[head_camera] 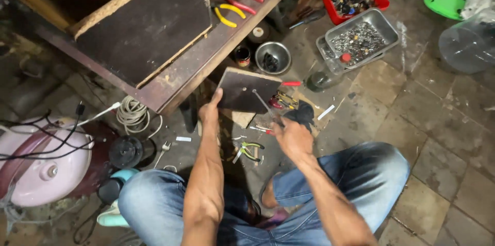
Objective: The person sits on the floor and uses a screwdriver to remove screws from a small black rectangular device. They then use a knife to scrape the surface of the device and remove a small component.
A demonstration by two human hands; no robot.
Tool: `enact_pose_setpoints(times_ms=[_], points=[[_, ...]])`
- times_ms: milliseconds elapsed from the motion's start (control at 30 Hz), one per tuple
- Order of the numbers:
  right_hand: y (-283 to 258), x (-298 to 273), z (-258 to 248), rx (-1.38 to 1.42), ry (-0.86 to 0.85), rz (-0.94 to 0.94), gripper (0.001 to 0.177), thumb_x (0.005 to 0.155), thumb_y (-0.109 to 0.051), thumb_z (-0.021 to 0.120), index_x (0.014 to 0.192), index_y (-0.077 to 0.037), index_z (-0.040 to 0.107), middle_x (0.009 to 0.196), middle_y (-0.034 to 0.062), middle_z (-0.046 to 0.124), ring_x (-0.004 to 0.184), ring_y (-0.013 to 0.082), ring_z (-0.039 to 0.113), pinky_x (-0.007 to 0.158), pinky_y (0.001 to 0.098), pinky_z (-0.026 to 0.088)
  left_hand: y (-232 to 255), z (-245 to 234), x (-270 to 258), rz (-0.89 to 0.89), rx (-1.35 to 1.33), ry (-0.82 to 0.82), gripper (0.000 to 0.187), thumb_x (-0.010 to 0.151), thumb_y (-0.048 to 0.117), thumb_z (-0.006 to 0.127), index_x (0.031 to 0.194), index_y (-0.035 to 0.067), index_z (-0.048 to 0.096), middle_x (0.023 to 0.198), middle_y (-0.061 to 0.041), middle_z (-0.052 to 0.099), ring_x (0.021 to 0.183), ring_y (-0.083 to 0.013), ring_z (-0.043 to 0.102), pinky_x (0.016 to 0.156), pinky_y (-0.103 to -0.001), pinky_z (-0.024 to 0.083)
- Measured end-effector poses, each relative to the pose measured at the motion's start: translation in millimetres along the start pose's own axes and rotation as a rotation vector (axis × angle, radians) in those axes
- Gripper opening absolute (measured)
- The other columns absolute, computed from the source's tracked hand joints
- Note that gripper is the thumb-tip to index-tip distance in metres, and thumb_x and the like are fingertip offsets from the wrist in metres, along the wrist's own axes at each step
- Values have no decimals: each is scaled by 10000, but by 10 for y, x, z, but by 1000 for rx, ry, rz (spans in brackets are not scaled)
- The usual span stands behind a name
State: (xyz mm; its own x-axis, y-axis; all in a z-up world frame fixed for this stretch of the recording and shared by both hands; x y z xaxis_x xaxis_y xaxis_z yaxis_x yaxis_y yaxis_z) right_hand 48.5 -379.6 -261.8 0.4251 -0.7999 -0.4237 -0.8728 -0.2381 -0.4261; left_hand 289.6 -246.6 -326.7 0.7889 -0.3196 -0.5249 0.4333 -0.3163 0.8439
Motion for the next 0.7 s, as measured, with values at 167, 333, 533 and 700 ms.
enact_pose_setpoints(times_ms=[167, 333, 533, 700], points=[[-185, -360, -547, -268, 117, -152, 498, 955, -524, 511, 1321, -218, 653, 948, 161, 765, 924, 362, 745, 824, 510, 601, 319, 343, 82, 435, 44, -142, 783, 642, 285, 973, 1293, 44, 611, 1153, -171, 714, 1032, -250, 689, 922, -377, 552], [-253, -389, -465, -165, 157, -245, 457, 948, -478, 566, 1235, -154, 715, 799, 174, 752, 797, 379, 749, 733, 496, 600, 214, 564, 324, 505, 64, 159, 471, 500, 455, 998, 708, 136, 720, 637, -57, 659, 628, -137, 597, 641, -280, 487], [15, -310, 535, 1128, -341, 368, 405, 910, -506, 692, 1102, -150, 668, 598, 35, 476, 349, 72, 326, 295, 185, 257, -69, 135, 308, 195, 36, 261, 1041, 416, 593, 1009, 1096, -121, 676, 1127, -289, 691, 1190, -281, 638, 1038, -361, 457], [176, -248, 1130, 1518, -646, 434, 329, 968, -487, 619, 1090, -182, 647, 621, -39, 390, 357, 8, 315, 293, 110, 269, -177, 91, 377, 131, 157, 289, 1138, 439, 669, 949, 1202, -116, 638, 1221, -266, 668, 1255, -293, 593, 1124, -349, 415]])
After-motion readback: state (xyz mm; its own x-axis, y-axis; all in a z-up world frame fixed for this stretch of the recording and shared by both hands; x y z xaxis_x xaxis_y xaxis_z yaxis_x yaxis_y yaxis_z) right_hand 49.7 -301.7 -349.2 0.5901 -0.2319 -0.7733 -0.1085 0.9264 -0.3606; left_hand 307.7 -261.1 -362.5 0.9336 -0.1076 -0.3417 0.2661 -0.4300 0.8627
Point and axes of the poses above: each hand's wrist, its own x-axis towards the middle knuckle, its own z-axis out of the palm, y = z × x, the point moved 6 cm from there along x, towards the middle knuckle
